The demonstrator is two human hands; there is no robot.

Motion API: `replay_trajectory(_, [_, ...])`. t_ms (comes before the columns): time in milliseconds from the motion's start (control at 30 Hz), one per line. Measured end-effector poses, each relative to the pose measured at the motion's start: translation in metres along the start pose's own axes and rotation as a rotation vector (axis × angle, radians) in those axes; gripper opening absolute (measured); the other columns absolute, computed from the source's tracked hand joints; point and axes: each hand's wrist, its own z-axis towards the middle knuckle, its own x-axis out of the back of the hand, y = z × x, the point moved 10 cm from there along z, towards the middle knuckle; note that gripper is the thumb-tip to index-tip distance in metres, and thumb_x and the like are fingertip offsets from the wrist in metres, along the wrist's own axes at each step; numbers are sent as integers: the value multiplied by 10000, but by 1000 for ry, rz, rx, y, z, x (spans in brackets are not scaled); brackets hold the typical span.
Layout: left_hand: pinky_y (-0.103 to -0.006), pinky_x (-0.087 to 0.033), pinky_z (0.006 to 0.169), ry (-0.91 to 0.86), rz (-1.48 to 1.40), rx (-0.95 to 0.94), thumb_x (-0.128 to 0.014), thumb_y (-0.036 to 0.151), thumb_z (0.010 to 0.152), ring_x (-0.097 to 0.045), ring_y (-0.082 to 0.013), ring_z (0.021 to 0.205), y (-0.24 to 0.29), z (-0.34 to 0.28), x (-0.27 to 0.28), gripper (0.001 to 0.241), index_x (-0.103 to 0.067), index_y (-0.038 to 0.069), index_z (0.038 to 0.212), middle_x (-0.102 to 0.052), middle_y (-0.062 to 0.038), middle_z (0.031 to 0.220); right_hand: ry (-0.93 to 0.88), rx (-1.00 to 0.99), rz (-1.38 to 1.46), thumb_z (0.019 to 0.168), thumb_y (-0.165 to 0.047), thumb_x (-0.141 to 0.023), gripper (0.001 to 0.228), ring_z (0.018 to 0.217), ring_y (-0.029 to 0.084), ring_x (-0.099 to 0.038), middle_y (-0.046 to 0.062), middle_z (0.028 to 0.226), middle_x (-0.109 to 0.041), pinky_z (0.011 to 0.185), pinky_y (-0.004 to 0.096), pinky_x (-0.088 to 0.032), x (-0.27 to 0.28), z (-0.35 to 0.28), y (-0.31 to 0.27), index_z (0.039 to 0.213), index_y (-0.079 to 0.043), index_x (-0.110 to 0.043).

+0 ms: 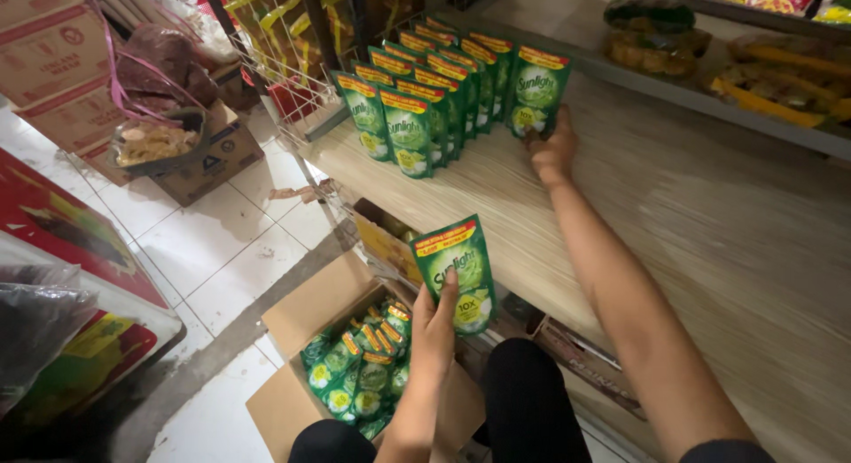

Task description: The person opens a cardboard box by hand and removes several green packets, placing them into organized rows on a wooden shelf.

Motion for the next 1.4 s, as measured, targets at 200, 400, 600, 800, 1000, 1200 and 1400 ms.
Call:
replay_trajectory(200, [-236, -501, 865, -68, 10, -43, -591, 303, 1042, -617, -62, 970, 3, -2, -24, 368, -661, 4, 1245, -706, 1, 1087, -16, 71, -55, 868, 14, -765, 414, 806, 160, -700, 102, 980, -750, 689, 301, -556, 1, 1, -1, 1228, -50, -569])
replay_trajectory(400, [-247, -495, 865, -66, -1, -31, -592, 295, 1045, -605, -74, 970, 17, -15, -35, 358, -662, 1, 1236, -702, -7, 1088, -96, -142, -120, 885, -88, -779, 543, 1088, 293, -636, 205, 1209, -665, 914, 367, -516, -7, 12, 72, 1360, -24, -524])
replay_trajectory(600, [-254, -492, 882, -47, 131, -36, -592, 334, 1035, -603, -71, 971, 52, -36, -24, 379, -676, 18, 1228, -702, 2, 1075, 65, -144, -101, 940, -154, -792, 812, 1416, 420, -305, 267, 1579, -269, 1090, 458, -344, 45, 21, -2, 1526, 22, -258])
replay_trajectory(800, [-261, -491, 896, -16, 92, -71, -591, 361, 1025, -608, -73, 986, 80, -29, -25, 396, -677, 38, 1238, -707, 13, 1106, -934, -134, 182, 995, -441, -604, 451, 670, 60, -639, -19, 1064, -762, 553, 228, -486, 17, -122, -161, 1305, -119, -659])
replay_trajectory(1000, [-253, -488, 899, -28, 31, -34, -600, 352, 1017, -617, -71, 990, 67, -31, -32, 399, -679, 26, 1234, -712, 9, 1104, -610, -278, -53, 922, -304, -789, 395, 695, 186, -655, 127, 935, -739, 576, 331, -481, 37, -87, -45, 1173, -1, -746])
replay_trajectory(1200, [-261, -497, 868, -55, 55, -9, -599, 346, 1025, -611, -80, 957, 45, -27, -26, 394, -682, 6, 1206, -709, -8, 1066, -164, 590, -525, 664, -90, -801, 733, 1029, 492, -636, 320, 1267, -643, 859, 466, -553, 19, -8, -13, 1343, 103, -601])
replay_trajectory(1400, [-260, -499, 866, 5, 118, 19, -601, 363, 1009, -621, -79, 959, 40, -27, -3, 408, -685, 6, 1188, -723, -17, 1068, -366, 493, -559, 852, -118, -781, 444, 1101, 403, -656, 213, 1206, -706, 904, 469, -528, -26, 26, 23, 1283, -68, -686])
